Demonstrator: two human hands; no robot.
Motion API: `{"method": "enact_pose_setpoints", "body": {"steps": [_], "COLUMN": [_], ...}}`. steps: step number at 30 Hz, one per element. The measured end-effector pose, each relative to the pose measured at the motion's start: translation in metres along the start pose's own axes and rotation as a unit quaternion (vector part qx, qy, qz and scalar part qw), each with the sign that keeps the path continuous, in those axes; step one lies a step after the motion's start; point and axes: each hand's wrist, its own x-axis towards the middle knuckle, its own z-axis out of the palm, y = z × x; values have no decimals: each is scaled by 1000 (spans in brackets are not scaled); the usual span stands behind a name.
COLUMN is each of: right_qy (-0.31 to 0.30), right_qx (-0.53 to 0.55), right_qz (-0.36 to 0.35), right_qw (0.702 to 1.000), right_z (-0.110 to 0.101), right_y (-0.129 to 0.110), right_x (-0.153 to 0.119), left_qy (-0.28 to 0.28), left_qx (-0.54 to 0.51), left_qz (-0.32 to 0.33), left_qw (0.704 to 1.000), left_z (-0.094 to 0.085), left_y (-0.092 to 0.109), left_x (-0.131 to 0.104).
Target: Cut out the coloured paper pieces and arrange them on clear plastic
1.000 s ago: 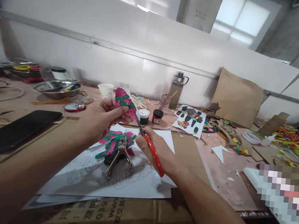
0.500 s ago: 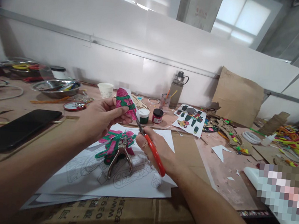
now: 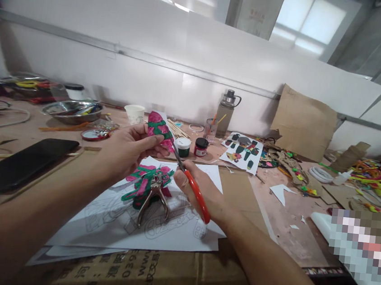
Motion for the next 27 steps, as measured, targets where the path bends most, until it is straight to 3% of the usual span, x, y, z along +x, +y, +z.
{"method": "enact_pose_setpoints", "body": {"steps": [9, 19, 27], "right_qy": [-14, -8, -21], "right_qx": [3, -46, -26], "right_qz": [-20, -12, -6], "right_qw": [1000, 999, 999], "right_z": [3, -1, 1], "right_y": [10, -5, 5], "right_x": [3, 0, 1], "left_qy": [6, 1, 6], "left_qx": [-4, -12, -5], "left_qz": [-4, -5, -9], "left_qw": [1000, 1000, 1000], "left_z": [0, 0, 0], "left_y": [0, 0, -1], "left_x": [0, 0, 0]}}
